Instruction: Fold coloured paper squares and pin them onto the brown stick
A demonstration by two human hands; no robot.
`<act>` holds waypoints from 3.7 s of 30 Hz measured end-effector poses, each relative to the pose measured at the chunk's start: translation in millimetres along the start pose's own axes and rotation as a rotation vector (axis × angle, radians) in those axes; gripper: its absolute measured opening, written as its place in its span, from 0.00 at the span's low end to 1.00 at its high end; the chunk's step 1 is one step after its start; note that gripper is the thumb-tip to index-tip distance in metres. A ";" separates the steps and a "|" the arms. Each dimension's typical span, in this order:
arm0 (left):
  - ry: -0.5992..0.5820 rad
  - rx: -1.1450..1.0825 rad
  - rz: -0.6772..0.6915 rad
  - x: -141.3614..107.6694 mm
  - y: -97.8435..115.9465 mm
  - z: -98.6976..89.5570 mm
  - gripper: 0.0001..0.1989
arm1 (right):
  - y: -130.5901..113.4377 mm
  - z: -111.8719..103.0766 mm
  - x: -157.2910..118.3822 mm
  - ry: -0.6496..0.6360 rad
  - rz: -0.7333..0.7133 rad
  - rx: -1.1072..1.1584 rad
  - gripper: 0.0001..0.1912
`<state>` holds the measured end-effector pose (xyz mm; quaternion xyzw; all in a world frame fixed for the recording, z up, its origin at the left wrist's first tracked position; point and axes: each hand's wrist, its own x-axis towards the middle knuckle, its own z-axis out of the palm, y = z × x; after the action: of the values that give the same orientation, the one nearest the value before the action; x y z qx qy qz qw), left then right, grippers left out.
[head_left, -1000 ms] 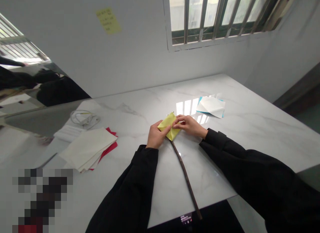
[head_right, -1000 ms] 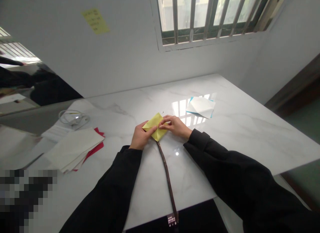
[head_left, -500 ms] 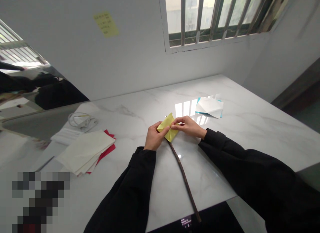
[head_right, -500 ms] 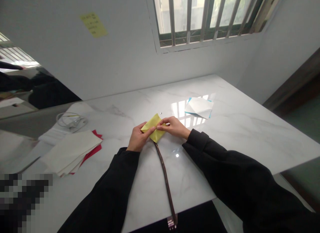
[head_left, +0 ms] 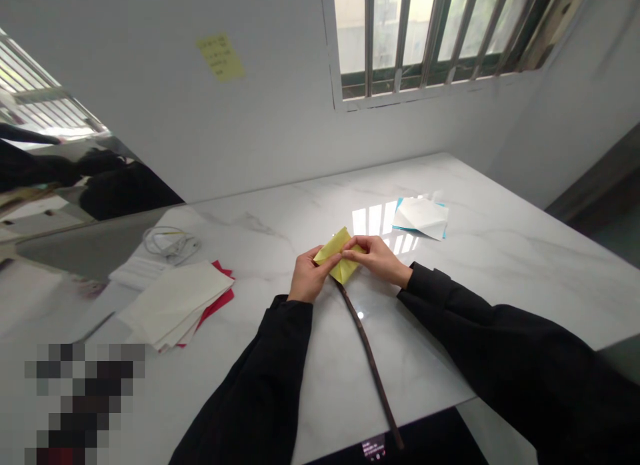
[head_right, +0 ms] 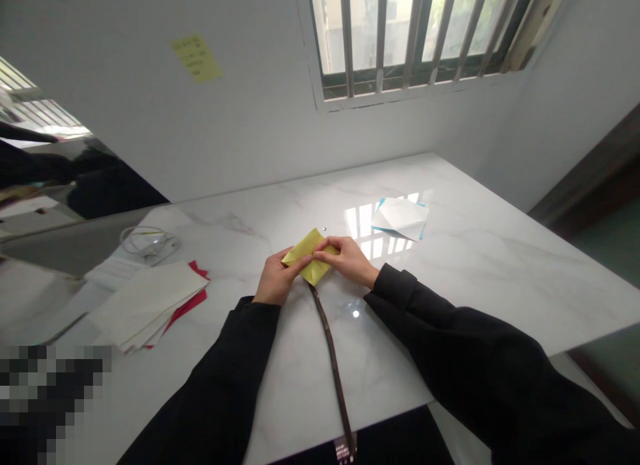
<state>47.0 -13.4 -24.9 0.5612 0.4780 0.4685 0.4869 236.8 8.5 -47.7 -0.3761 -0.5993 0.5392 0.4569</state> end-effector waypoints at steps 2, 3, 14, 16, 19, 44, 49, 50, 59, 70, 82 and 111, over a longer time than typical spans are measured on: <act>0.007 0.006 -0.003 -0.3 1.0 0.7 0.27 | -0.7 1.0 -1.1 0.020 -0.027 0.024 0.22; 0.012 -0.001 -0.007 -0.6 2.0 1.4 0.28 | -1.1 1.4 -1.8 0.029 -0.036 0.042 0.23; -0.008 -0.015 -0.033 0.7 -2.6 3.8 0.27 | -12.5 -4.0 -2.6 -0.037 -0.055 0.068 0.22; -0.005 -0.032 -0.040 1.2 -3.4 3.6 0.27 | -11.8 -4.5 -2.2 -0.039 -0.054 0.045 0.22; 0.014 -0.016 -0.043 1.8 -3.5 3.4 0.27 | -9.3 -4.3 -1.9 -0.041 -0.037 0.044 0.23; 0.042 -0.127 -0.064 7.9 -17.1 0.3 0.25 | 9.9 -4.1 3.6 -0.027 0.051 0.145 0.21; 0.017 -0.192 -0.075 7.7 -17.8 2.9 0.26 | 13.4 -8.7 4.8 -0.082 0.117 0.243 0.23; 0.015 -0.200 -0.075 7.5 -17.8 3.3 0.27 | 12.6 -9.3 4.5 -0.087 0.121 0.245 0.23; 0.046 -0.154 -0.076 8.8 -19.0 3.1 0.27 | 5.3 -6.6 1.4 -0.096 0.105 0.222 0.23; 0.046 -0.306 -0.124 5.3 -8.9 8.1 0.30 | -4.5 -3.6 -1.5 0.133 -0.218 -0.147 0.43; -0.033 -0.365 -0.152 2.0 0.3 11.6 0.33 | -26.0 -4.2 -9.0 0.129 -0.425 -0.408 0.14; 0.027 -0.286 -0.139 3.6 -3.7 3.9 0.28 | -6.2 -17.3 6.7 -0.097 -0.258 -0.231 0.16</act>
<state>51.0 -9.9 -28.7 0.4455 0.4505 0.5044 0.5866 251.5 19.2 -40.6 -0.3195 -0.7220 0.4209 0.4466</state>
